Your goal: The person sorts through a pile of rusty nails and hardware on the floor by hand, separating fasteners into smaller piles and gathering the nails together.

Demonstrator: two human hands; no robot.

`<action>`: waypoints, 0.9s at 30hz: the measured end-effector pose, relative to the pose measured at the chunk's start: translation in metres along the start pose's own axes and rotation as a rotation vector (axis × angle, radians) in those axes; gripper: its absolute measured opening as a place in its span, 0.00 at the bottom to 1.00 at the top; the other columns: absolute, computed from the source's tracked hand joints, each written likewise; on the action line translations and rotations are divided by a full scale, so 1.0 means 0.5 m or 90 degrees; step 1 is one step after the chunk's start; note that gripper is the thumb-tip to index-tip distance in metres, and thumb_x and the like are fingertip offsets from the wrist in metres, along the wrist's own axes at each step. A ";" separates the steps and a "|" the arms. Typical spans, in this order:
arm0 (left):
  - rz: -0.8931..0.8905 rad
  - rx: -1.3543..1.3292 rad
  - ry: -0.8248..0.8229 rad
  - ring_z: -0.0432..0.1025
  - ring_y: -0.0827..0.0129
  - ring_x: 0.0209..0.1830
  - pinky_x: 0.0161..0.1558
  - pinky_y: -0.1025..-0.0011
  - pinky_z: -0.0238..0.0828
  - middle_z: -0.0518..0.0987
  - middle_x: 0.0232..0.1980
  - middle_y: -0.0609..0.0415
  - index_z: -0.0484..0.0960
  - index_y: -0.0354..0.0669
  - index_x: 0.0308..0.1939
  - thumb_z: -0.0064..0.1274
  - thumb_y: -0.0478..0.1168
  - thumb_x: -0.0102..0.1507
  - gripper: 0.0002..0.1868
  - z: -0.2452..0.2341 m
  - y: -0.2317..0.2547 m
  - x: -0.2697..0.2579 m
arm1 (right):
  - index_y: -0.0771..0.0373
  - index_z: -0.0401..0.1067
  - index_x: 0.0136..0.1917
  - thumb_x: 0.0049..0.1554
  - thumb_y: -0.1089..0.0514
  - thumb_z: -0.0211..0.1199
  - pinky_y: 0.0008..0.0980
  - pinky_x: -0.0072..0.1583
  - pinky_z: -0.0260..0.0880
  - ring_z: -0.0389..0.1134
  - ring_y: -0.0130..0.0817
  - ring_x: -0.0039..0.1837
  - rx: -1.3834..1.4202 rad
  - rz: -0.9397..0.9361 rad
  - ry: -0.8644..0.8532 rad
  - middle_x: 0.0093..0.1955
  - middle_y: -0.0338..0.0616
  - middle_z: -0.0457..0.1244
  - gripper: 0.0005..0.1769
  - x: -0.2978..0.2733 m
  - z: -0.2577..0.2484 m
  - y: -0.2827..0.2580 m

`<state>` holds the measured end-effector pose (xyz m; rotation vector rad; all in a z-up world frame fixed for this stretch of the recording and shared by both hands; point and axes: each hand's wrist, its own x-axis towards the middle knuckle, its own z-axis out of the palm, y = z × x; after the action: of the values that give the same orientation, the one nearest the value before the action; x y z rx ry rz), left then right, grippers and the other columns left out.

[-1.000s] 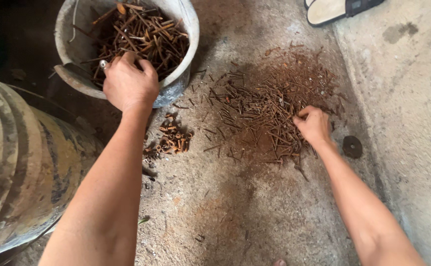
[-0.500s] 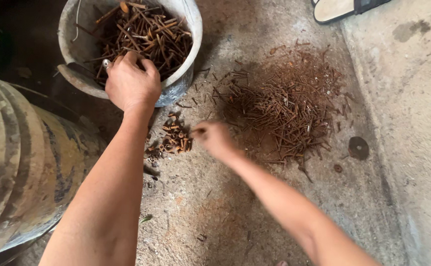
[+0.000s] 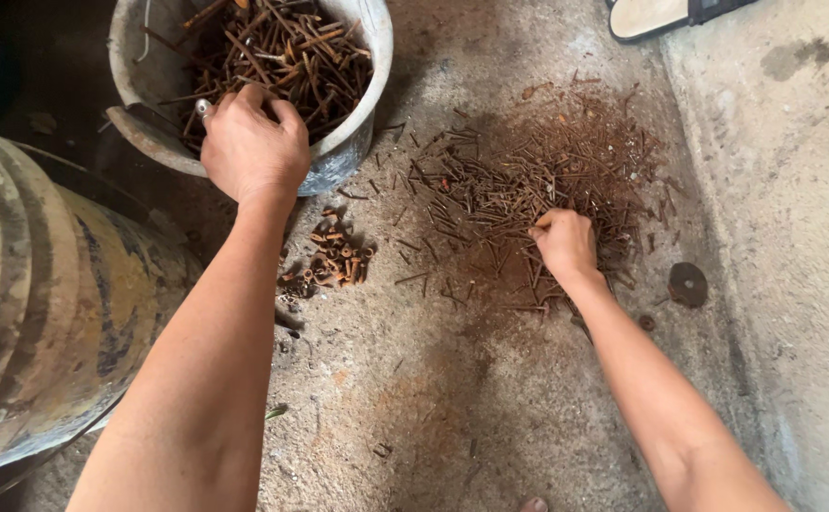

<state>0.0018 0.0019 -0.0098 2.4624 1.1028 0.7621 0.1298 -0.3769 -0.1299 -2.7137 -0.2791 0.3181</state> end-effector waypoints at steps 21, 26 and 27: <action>-0.033 -0.011 -0.020 0.74 0.51 0.50 0.49 0.53 0.73 0.83 0.44 0.50 0.86 0.45 0.40 0.51 0.46 0.61 0.13 -0.007 0.004 0.003 | 0.62 0.79 0.51 0.57 0.54 0.66 0.37 0.58 0.74 0.73 0.35 0.53 -0.175 -0.155 -0.459 0.51 0.48 0.73 0.12 -0.035 0.008 -0.236; -0.023 0.009 -0.030 0.74 0.50 0.50 0.48 0.53 0.73 0.83 0.44 0.50 0.85 0.44 0.39 0.52 0.47 0.60 0.13 -0.009 0.005 0.005 | 0.60 0.75 0.57 0.60 0.50 0.64 0.30 0.46 0.73 0.67 0.28 0.39 -0.010 -0.123 -0.452 0.51 0.46 0.71 0.15 -0.110 0.104 -0.404; -0.015 0.010 -0.025 0.74 0.50 0.49 0.48 0.52 0.73 0.83 0.44 0.49 0.85 0.45 0.39 0.52 0.47 0.59 0.13 -0.011 0.005 0.006 | 0.58 0.74 0.59 0.59 0.49 0.64 0.28 0.43 0.72 0.66 0.26 0.34 0.040 -0.124 -0.421 0.52 0.41 0.69 0.17 -0.105 0.118 -0.411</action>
<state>0.0017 0.0031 -0.0033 2.4618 1.1265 0.6972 0.0337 -0.1826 -0.0906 -2.4107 -0.6923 1.1368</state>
